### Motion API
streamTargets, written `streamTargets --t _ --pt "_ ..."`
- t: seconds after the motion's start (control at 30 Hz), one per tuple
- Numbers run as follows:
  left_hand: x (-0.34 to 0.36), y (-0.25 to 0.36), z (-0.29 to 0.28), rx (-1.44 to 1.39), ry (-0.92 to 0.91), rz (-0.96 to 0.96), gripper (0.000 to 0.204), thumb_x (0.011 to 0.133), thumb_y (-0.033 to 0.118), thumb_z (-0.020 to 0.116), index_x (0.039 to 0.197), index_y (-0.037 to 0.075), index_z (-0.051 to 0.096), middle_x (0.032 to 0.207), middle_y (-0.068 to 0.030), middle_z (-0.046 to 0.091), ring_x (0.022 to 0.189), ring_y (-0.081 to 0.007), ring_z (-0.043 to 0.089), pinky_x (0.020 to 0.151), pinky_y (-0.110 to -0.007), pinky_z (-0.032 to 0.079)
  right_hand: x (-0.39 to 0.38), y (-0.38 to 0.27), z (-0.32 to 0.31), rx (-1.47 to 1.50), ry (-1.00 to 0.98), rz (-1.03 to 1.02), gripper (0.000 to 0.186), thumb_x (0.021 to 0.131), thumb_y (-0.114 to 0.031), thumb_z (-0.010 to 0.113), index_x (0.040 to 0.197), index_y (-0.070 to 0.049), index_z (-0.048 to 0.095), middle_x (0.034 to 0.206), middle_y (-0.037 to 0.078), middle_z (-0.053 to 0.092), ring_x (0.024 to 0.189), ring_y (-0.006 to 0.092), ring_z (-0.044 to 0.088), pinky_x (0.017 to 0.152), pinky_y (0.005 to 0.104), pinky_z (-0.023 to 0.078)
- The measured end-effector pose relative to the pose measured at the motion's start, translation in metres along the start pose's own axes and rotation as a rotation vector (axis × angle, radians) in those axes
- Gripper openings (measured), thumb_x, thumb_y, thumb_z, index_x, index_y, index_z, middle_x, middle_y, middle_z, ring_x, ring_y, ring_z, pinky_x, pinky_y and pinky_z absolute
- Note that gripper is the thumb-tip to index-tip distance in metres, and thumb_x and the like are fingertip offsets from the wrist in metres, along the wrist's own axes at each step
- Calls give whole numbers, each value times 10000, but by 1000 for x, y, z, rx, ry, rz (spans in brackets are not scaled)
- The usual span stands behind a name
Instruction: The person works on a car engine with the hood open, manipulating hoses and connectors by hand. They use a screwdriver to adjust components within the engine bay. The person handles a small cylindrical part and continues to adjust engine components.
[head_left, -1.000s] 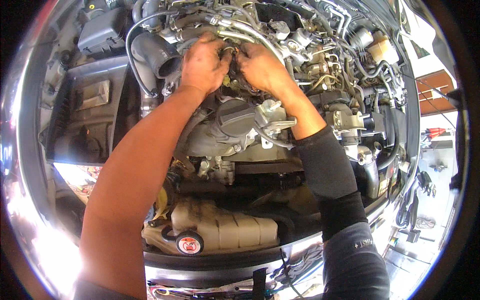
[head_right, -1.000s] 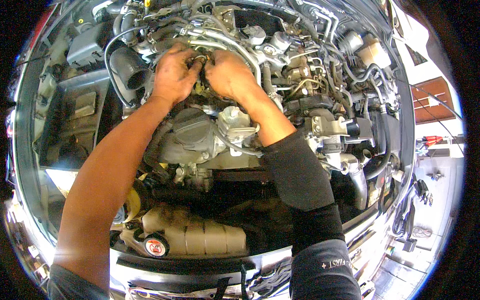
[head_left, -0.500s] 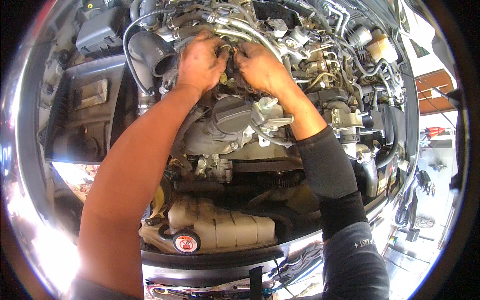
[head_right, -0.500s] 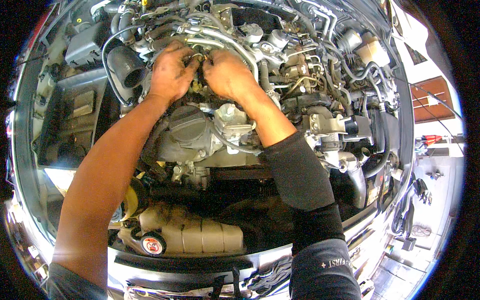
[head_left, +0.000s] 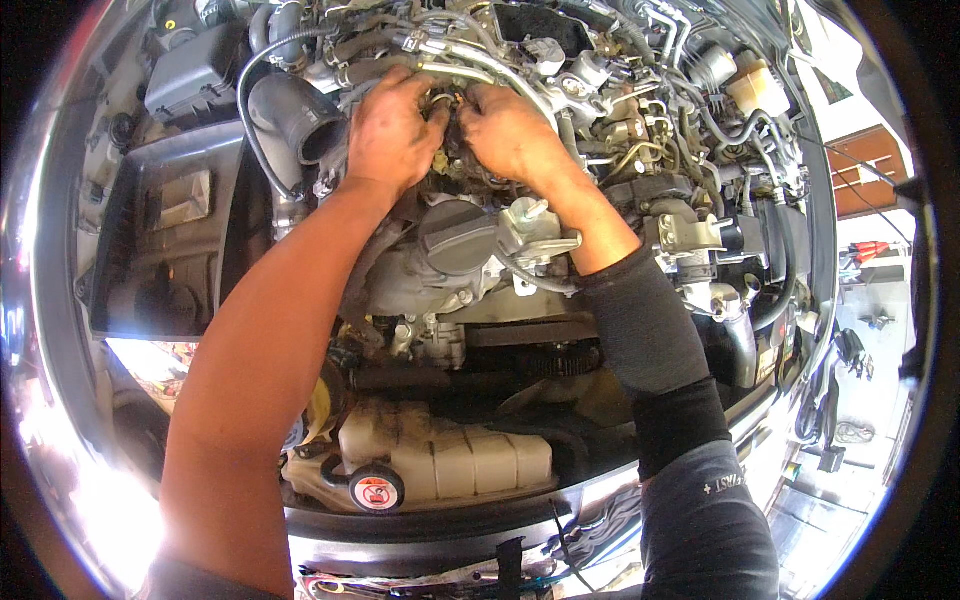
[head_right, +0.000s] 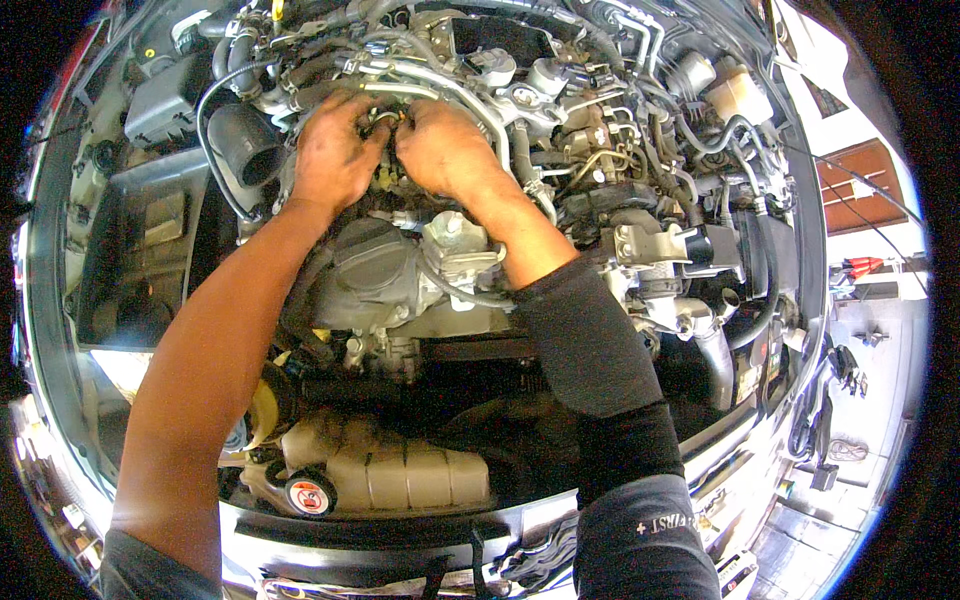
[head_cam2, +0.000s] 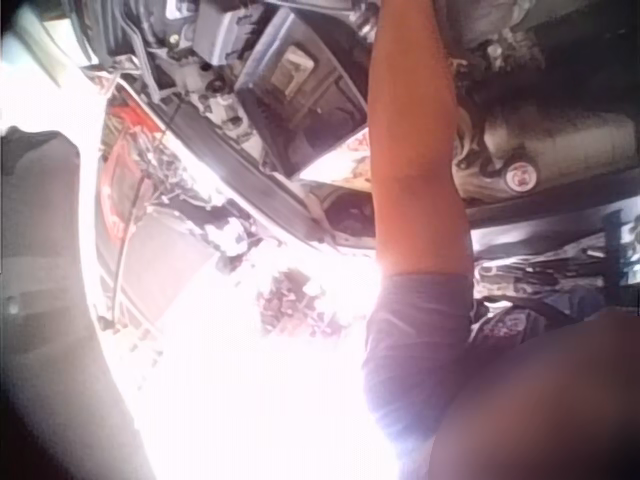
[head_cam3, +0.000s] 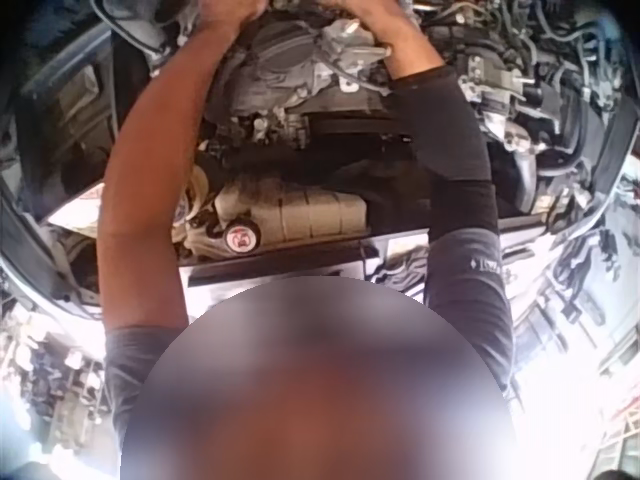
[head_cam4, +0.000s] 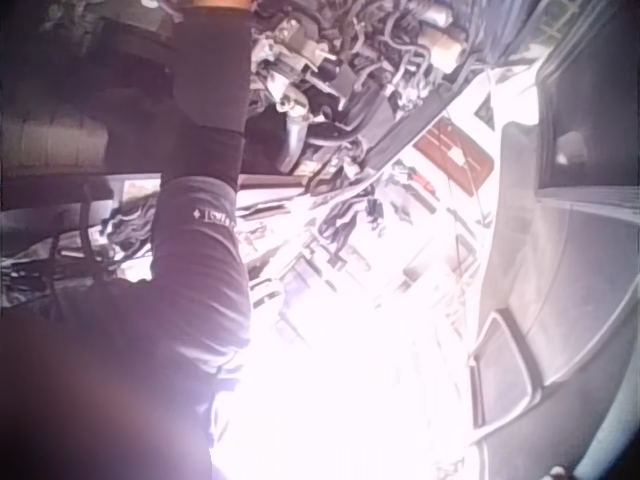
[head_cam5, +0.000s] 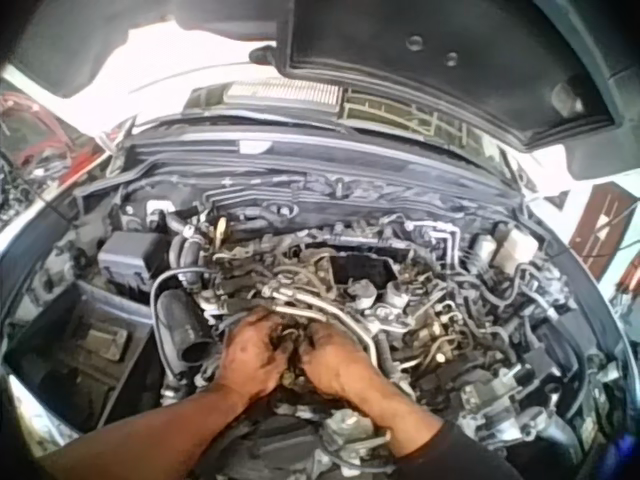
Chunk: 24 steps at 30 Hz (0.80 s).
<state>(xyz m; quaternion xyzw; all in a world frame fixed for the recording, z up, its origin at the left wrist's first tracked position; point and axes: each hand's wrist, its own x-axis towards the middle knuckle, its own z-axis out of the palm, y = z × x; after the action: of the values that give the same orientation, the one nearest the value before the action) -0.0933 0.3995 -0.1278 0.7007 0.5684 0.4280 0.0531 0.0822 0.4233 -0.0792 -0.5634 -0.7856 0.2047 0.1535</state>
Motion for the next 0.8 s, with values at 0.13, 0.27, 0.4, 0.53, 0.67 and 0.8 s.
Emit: streamTargets --t 0.13,0.27,0.4,0.53,0.67,0.8 --pt "0 1 -4 -23 -45 29 340 930 220 765 1210 30 792 1242 -268 716 1175 -481 674 1067 -514 536 0 -1 -2 8 -19 -9 415 1014 -271 594 1195 70 743 1213 345 737 1195 504 699 1084 545 541" --pt "0 -1 -5 -62 -70 46 308 929 186 755 1196 39 796 1173 -256 710 1123 -468 679 1009 -513 547 -1 -1 -5 16 -22 -31 416 1013 -271 589 1189 73 744 1205 343 740 1187 508 700 1078 546 545" --pt "0 -1 -4 15 -116 21 289 946 206 752 1204 91 815 1190 -183 691 1152 -426 677 1018 -526 556 -2 0 -5 53 -47 -11 414 1013 -276 589 1186 66 747 1199 344 738 1180 512 698 1073 548 546" --pt "0 -2 -2 -34 -70 58 289 942 203 750 1195 78 812 1151 -200 688 1109 -439 675 987 -528 553 -3 2 -1 37 26 -51 402 1012 -284 593 1168 51 752 1167 344 743 1148 518 708 1034 558 562" --pt "-1 -6 0 -37 -18 105 280 931 177 748 1176 53 803 1076 -246 689 1034 -469 678 934 -531 552 2 3 1 25 18 -53 397 1013 -290 599 1148 50 750 1164 348 742 1142 516 711 1024 563 565" --pt "1 1 -2 20 -32 58 279 938 207 745 1183 90 808 1220 -193 696 1136 -433 694 1031 -516 559 6 3 2 -18 13 -50 396 1006 -291 621 1156 53 749 1150 344 747 1134 511 718 1020 563 567"
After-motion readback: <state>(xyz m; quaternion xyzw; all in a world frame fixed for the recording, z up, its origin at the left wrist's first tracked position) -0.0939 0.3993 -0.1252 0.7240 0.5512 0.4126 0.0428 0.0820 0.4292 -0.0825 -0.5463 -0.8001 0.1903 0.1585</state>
